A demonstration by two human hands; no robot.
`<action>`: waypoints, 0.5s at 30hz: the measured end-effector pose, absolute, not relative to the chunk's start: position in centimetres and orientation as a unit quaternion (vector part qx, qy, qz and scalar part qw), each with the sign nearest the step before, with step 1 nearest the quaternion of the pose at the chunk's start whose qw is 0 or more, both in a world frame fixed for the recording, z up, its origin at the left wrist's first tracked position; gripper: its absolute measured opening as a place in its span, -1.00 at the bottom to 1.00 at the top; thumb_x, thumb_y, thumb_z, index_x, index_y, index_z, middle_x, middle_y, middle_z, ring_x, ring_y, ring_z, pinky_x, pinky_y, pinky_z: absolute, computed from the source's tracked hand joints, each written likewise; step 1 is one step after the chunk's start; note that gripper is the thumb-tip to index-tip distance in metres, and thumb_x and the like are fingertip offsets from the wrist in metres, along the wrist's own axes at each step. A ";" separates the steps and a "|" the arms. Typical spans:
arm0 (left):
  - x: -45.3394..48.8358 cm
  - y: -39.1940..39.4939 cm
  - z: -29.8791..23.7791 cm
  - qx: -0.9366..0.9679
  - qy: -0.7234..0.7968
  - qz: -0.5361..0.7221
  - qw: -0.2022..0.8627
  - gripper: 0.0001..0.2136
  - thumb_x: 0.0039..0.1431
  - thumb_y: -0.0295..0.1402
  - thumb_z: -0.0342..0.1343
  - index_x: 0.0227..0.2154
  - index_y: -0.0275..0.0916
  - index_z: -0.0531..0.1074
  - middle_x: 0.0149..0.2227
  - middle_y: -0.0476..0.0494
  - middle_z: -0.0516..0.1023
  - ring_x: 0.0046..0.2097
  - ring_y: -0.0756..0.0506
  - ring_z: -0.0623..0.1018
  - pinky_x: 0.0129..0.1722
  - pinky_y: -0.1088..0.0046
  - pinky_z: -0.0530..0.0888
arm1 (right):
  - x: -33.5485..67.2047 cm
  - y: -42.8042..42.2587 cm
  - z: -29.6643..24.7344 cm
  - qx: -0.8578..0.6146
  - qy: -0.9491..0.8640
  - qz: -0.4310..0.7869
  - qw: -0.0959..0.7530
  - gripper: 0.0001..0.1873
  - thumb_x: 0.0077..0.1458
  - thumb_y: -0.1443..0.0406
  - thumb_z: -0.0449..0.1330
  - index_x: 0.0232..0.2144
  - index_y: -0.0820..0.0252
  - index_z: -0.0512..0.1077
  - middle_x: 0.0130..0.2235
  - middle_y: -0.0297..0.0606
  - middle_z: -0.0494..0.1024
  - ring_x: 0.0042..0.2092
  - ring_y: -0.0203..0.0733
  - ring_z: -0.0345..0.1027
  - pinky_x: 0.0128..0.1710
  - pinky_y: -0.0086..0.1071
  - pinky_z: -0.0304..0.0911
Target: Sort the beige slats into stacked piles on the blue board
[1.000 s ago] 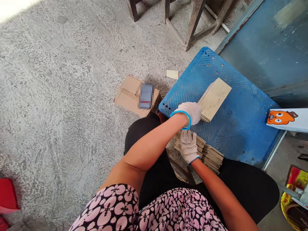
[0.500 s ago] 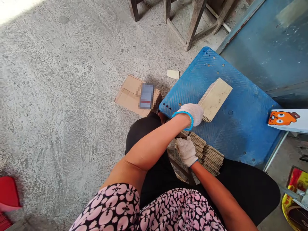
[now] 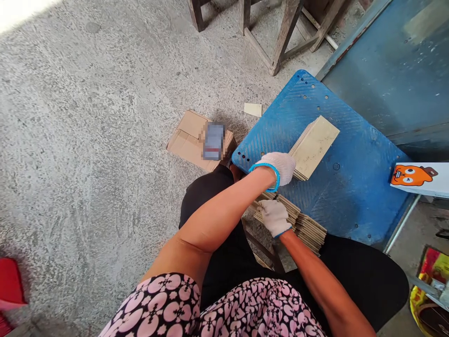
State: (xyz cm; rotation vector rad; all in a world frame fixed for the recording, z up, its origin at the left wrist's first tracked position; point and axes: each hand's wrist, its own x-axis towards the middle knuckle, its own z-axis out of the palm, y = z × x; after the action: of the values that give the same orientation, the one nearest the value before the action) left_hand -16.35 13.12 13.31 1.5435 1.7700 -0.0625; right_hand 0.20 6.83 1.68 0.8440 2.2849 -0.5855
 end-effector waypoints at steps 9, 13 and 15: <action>-19.1 12.9 13.0 0.612 0.648 0.127 0.434 -0.68 0.21 -0.15 0.03 -0.22 -0.23 0.59 -0.33 -0.11 0.60 -0.24 -0.11 0.55 -0.26 0.45 0.39 | 4.0 15.3 9.8 0.444 0.767 -0.424 0.186 -0.79 0.10 0.14 0.19 -0.30 0.04 0.58 -0.34 -0.40 0.61 -0.29 -0.23 0.38 -0.32 -0.41 0.18; -19.4 12.9 11.9 0.559 0.610 0.249 0.504 -0.63 0.14 -0.04 0.06 -0.34 -0.26 0.58 -0.43 -0.02 0.53 -0.32 -0.06 0.48 -0.30 0.46 0.35 | 5.4 20.8 14.2 0.481 0.696 -0.521 0.111 -0.62 -0.12 -0.01 0.35 -0.36 0.16 0.57 -0.42 -0.35 0.54 -0.39 -0.25 0.31 -0.40 -0.41 0.18; -19.0 13.0 11.1 0.543 0.588 0.269 0.536 -0.61 0.10 -0.01 0.08 -0.36 -0.26 0.58 -0.45 0.00 0.51 -0.33 -0.06 0.46 -0.31 0.46 0.34 | 5.7 23.2 15.9 0.491 0.675 -0.546 0.072 -0.55 -0.22 -0.04 0.43 -0.41 0.18 0.56 -0.43 -0.32 0.53 -0.40 -0.25 0.29 -0.41 -0.40 0.19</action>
State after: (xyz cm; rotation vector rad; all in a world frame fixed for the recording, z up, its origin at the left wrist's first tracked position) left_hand -18.98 13.00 11.10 1.2922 1.3989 0.6408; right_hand 5.73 23.19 15.90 1.4759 2.0273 -1.6418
